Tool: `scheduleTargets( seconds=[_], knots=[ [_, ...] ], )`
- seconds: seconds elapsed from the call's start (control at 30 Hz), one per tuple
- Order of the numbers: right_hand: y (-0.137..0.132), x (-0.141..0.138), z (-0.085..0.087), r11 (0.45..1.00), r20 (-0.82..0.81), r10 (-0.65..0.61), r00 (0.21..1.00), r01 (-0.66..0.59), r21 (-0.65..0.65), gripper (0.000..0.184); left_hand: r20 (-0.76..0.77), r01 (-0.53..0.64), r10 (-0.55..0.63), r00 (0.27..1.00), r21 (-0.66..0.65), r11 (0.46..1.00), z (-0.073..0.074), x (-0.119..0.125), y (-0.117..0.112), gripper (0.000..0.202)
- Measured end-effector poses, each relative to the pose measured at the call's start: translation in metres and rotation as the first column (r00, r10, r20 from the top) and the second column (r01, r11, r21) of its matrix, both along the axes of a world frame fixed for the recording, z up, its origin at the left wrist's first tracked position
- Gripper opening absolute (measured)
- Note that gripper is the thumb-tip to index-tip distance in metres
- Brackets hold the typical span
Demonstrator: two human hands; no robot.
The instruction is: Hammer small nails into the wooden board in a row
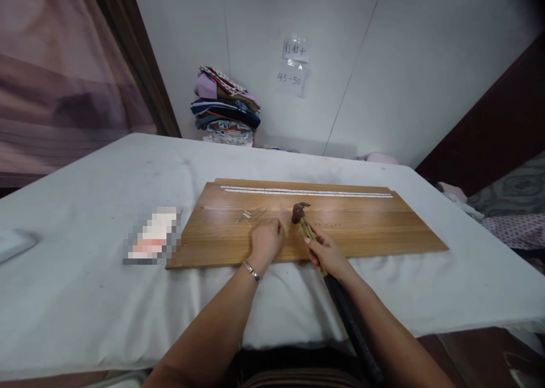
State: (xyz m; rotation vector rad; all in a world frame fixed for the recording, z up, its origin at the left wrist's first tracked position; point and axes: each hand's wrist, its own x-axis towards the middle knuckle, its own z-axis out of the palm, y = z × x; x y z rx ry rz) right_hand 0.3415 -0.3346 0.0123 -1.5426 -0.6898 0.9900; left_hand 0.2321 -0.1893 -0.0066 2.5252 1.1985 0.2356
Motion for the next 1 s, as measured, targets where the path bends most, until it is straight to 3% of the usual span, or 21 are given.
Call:
scheduleTargets(
  seconds=[0.4,1.0],
  knots=[
    [-0.0033,0.0032,0.0071,0.999,0.037,-0.037,0.999,0.036,0.027,0.078,-0.016,-0.003,0.002,1.0,-0.012,1.0,-0.0005,-0.0006,0.0004,0.028],
    [-0.0019,0.0026,-0.001,1.0,0.012,-0.001,1.0,0.001,0.015,0.086,-0.005,-0.003,0.003,1.0,-0.001,1.0,0.0014,-0.0008,-0.0003,0.027]
  ],
)
